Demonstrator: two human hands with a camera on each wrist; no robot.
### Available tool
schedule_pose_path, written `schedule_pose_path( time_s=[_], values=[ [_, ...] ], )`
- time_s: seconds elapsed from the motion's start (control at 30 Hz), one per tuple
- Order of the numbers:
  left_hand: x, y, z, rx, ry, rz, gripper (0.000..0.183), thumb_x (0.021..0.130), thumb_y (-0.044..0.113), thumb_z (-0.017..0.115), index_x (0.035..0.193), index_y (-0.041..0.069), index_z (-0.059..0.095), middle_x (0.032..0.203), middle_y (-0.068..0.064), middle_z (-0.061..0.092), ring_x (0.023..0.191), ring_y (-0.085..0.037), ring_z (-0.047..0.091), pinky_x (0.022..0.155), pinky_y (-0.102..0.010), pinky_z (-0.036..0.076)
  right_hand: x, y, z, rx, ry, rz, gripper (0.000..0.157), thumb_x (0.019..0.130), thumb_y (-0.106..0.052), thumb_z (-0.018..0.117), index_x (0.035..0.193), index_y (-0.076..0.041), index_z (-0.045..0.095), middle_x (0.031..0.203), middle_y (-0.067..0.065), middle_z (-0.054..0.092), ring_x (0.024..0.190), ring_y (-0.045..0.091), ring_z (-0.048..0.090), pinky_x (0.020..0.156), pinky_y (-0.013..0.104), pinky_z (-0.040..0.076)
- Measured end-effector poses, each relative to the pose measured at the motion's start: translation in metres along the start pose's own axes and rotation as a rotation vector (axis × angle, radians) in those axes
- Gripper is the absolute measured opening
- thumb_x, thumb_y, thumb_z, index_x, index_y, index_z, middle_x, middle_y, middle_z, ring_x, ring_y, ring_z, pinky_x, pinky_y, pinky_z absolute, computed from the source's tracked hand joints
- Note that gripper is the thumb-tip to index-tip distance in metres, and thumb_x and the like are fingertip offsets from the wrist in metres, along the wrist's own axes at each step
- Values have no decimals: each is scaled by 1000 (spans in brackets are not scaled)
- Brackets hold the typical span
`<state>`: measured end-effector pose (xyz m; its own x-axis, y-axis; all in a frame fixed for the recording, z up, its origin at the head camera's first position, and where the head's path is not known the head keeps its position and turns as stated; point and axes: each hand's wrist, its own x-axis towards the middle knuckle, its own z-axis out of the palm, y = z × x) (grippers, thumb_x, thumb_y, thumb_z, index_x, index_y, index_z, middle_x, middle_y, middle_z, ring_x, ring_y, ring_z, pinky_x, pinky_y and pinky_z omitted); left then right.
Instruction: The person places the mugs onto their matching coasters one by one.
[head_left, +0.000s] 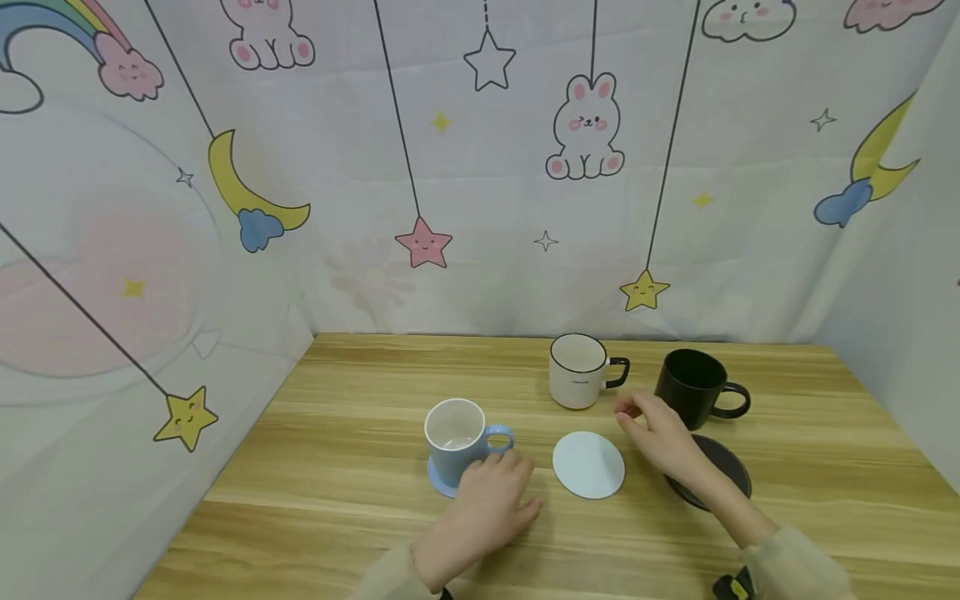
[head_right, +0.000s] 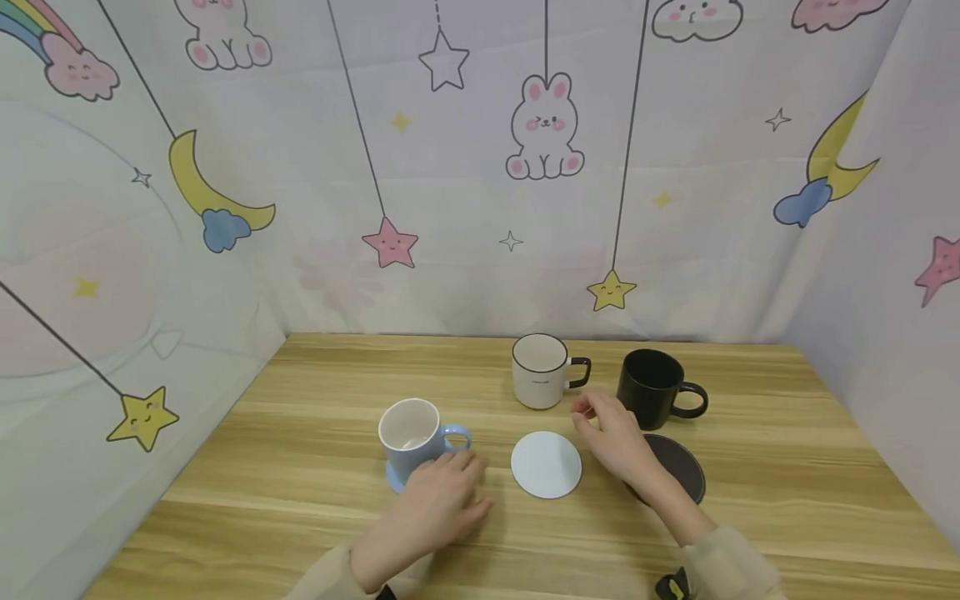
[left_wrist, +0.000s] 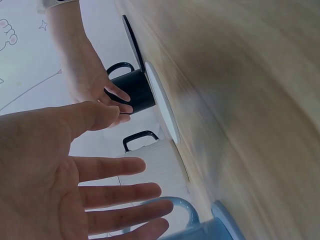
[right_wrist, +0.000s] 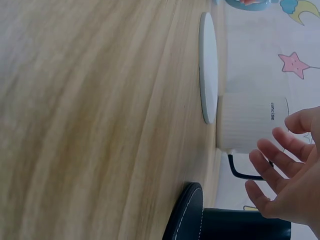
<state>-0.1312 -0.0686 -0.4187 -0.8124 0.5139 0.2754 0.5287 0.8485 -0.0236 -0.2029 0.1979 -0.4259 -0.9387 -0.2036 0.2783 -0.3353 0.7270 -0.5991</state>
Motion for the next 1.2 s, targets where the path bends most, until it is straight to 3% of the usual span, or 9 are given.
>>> schedule_pose_path(
  time_s=[0.37,0.63,0.77,0.97,1.2],
  values=[
    [14,5,6,-51,-45,-45,42,85,43,67,114,13,64,98,-2,67,83,-17,64,62,-26,49,4,9,1,50,-6,44,24,95,-12,55,115,1,55,112,17,61,101,29,60,84,43,48],
    [23,8,14,-91,2,-38,37,84,40,67,109,12,66,92,1,66,78,-15,63,59,-25,48,8,10,1,95,31,99,32,96,-13,53,123,3,48,124,22,54,109,36,57,91,51,46],
    [27,11,16,-90,4,-27,41,85,41,67,115,13,65,98,0,68,82,-16,65,59,-26,50,11,12,2,136,28,140,40,97,-15,51,131,4,41,134,23,47,120,41,51,98,56,42],
    [33,13,16,-77,-78,-25,50,86,43,65,126,13,61,111,-4,68,92,-20,67,66,-30,53,17,14,4,173,21,162,49,97,-15,49,139,5,32,144,26,37,129,44,42,103,59,37],
    [44,12,17,-98,-222,-42,63,88,47,64,139,15,49,134,-8,59,117,-25,61,85,-37,56,23,16,5,176,37,158,55,98,-17,50,143,6,28,145,28,35,132,45,39,105,60,36]
  ],
)
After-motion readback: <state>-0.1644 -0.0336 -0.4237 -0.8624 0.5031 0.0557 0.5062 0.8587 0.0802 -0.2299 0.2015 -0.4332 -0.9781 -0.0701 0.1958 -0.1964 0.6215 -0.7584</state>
